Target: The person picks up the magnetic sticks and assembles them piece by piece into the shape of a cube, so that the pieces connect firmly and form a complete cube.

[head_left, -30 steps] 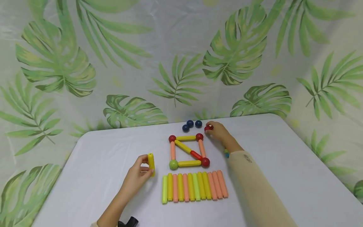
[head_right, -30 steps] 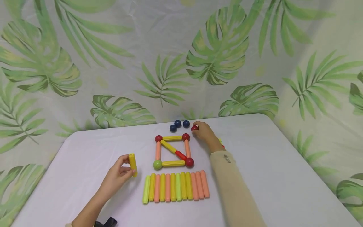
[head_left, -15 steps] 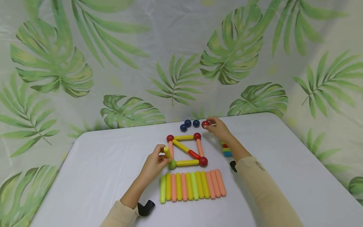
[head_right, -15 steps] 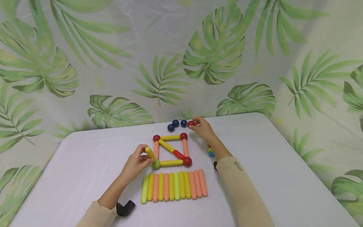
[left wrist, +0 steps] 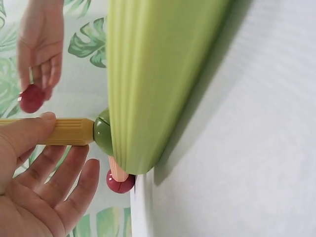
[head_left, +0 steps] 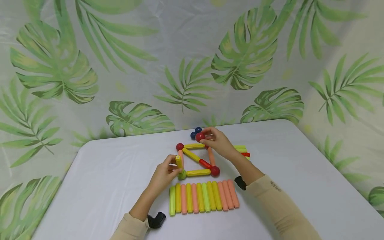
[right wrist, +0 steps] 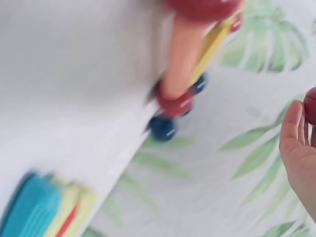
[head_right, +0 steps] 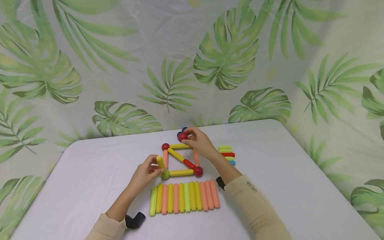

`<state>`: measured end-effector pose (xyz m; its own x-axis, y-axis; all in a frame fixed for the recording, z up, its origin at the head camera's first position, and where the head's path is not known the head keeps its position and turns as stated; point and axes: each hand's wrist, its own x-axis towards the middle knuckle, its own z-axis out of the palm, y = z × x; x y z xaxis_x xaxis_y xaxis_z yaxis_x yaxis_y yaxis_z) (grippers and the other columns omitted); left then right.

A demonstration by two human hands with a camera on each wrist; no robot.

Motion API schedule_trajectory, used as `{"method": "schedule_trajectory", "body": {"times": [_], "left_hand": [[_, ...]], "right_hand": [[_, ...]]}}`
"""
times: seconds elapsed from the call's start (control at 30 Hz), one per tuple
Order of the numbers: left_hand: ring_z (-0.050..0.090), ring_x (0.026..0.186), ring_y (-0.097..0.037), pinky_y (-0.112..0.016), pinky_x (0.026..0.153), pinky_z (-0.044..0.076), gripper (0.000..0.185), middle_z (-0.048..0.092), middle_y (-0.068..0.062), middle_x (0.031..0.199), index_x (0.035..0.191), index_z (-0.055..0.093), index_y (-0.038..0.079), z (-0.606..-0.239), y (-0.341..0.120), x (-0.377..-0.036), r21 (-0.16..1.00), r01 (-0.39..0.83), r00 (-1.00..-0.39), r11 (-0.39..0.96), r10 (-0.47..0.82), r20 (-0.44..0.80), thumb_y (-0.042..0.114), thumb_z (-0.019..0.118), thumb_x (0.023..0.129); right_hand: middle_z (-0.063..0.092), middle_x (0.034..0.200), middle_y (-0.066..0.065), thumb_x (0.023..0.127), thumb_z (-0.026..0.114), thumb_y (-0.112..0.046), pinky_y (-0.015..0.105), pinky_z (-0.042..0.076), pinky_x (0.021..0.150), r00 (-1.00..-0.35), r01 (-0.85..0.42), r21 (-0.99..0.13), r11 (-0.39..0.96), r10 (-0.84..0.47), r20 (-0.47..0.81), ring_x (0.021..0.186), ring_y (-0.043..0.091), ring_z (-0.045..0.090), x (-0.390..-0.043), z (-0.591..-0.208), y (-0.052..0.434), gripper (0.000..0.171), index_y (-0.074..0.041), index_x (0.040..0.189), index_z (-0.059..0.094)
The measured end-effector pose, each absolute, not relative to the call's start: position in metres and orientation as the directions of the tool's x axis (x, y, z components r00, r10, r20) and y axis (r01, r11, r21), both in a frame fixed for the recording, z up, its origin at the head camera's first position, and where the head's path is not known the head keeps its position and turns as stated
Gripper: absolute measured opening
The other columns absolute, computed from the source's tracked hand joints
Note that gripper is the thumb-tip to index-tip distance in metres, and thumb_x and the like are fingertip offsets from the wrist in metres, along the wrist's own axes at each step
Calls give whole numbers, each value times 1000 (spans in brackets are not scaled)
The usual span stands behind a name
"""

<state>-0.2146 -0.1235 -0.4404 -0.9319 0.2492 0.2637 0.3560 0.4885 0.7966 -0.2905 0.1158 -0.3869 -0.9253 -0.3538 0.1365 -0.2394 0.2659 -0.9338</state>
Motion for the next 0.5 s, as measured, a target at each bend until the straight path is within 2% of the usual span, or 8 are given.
{"method": "schedule_trajectory", "body": {"times": [0.13, 0.37, 0.5], "left_hand": [[62, 85, -18, -31, 75, 50, 38, 60, -3, 97, 112, 50, 15, -440, -124, -214, 792, 354, -933, 498, 248, 261, 11, 69, 80], [62, 84, -17, -31, 73, 50, 37, 62, -2, 95, 110, 53, 15, -443, -124, -215, 796, 376, -926, 474, 229, 301, 12, 70, 78], [61, 87, -17, -31, 73, 50, 33, 62, 0, 97, 106, 57, 14, -446, -124, -216, 841, 345, -937, 417, 197, 287, 13, 71, 76]], "right_hand": [[50, 115, 13, 85, 61, -6, 33, 48, 81, -868, -278, -946, 168, -466, 172, 101, 28, 54, -274, -381, 96, 36, -1, 118, 49], [56, 110, 9, 84, 63, -8, 29, 49, 78, -767, -416, -897, 146, -587, 260, 94, 21, 58, -256, -374, 72, 33, -3, 115, 53], [57, 109, 7, 84, 63, -9, 28, 49, 77, -743, -440, -886, 146, -614, 268, 93, 19, 58, -256, -377, 67, 33, -4, 115, 55]]}}
